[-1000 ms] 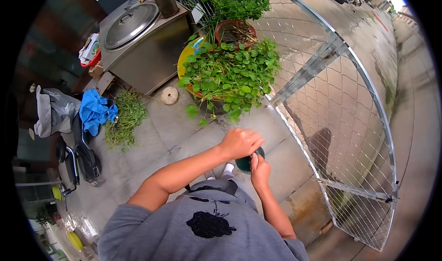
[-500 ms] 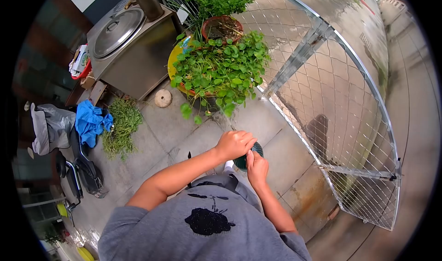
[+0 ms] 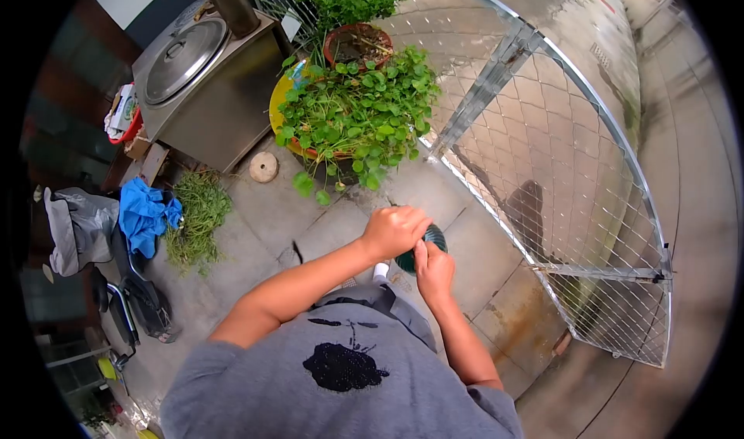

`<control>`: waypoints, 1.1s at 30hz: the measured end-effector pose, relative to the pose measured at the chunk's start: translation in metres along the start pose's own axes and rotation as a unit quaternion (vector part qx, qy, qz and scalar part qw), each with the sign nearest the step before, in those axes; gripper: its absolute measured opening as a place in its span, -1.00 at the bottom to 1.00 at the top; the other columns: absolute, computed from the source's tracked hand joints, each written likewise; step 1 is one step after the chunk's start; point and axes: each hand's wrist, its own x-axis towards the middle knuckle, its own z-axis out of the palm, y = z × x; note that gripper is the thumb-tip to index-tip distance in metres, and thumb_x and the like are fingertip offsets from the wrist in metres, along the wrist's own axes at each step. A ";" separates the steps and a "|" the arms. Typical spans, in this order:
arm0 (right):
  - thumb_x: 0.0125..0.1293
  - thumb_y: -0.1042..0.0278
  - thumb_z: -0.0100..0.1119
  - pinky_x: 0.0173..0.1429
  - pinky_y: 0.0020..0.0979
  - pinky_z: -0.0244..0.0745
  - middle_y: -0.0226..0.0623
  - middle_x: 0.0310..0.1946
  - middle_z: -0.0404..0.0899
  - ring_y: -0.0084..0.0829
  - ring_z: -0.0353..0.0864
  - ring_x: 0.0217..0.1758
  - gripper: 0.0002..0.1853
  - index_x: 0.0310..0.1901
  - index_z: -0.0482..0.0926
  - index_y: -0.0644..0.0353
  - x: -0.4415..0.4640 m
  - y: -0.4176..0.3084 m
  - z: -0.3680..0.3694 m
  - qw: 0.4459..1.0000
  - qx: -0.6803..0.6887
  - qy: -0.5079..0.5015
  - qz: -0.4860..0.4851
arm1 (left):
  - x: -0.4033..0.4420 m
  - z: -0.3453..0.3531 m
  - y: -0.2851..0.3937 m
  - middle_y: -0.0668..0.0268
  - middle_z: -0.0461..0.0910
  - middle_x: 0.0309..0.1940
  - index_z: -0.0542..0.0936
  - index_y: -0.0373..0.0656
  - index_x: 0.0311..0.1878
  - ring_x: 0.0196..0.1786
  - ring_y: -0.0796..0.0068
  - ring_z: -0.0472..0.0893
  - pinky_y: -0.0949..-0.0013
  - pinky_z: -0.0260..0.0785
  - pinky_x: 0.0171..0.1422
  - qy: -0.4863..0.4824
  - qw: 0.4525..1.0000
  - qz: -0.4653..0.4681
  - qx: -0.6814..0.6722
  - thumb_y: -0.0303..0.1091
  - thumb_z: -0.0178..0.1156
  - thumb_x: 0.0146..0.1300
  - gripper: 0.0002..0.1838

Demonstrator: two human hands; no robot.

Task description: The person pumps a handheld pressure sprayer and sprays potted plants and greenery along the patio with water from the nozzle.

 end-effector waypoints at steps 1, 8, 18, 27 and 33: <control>0.51 0.12 0.03 -0.41 -0.11 0.38 -0.10 -0.69 0.50 -0.11 0.55 -0.61 -0.53 -0.50 0.56 0.29 -0.001 -0.003 0.000 1.000 -0.018 0.009 -0.011 | 0.001 0.000 -0.003 0.23 0.55 -0.63 0.50 -0.07 -0.54 -0.60 0.20 0.61 0.18 0.46 -0.55 -0.001 1.000 0.000 -0.004 -0.22 0.30 0.26 -0.71; 0.53 0.10 0.00 -0.41 -0.18 0.41 -0.14 -0.68 0.53 -0.20 0.55 -0.62 -0.53 -0.46 0.57 0.30 -0.014 0.020 0.002 0.997 0.039 -0.023 0.064 | 0.041 -0.033 0.012 0.23 0.58 -0.66 0.52 -0.07 -0.59 -0.60 0.17 0.62 0.16 0.44 -0.56 -0.028 0.999 0.023 -0.017 -0.16 0.29 0.27 -0.65; 0.50 0.12 0.04 -0.42 -0.16 0.39 -0.12 -0.68 0.50 -0.15 0.54 -0.61 -0.56 -0.46 0.56 0.27 -0.027 -0.003 -0.023 1.000 0.008 0.010 -0.001 | -0.003 -0.007 0.030 0.27 0.50 -0.63 0.47 -0.08 -0.56 -0.60 0.22 0.59 0.23 0.43 -0.57 0.029 0.999 0.003 -0.025 -0.25 0.34 0.23 -0.69; 0.52 0.04 0.02 -0.41 -0.16 0.41 -0.09 -0.67 0.52 -0.13 0.54 -0.61 -0.51 -0.44 0.59 0.30 -0.030 0.015 -0.017 0.996 0.054 -0.004 0.077 | 0.054 -0.047 0.040 0.29 0.53 -0.70 0.51 -0.05 -0.57 -0.65 0.23 0.57 0.20 0.41 -0.59 0.001 0.997 0.076 -0.013 -0.16 0.31 0.25 -0.68; 0.51 0.02 0.02 -0.39 -0.15 0.42 -0.08 -0.67 0.52 -0.13 0.57 -0.59 -0.50 -0.45 0.61 0.30 -0.035 0.016 -0.010 0.997 0.011 -0.013 0.072 | 0.019 -0.026 0.029 0.28 0.51 -0.67 0.48 -0.03 -0.57 -0.62 0.25 0.59 0.22 0.41 -0.58 0.034 0.999 0.029 0.025 -0.19 0.32 0.25 -0.68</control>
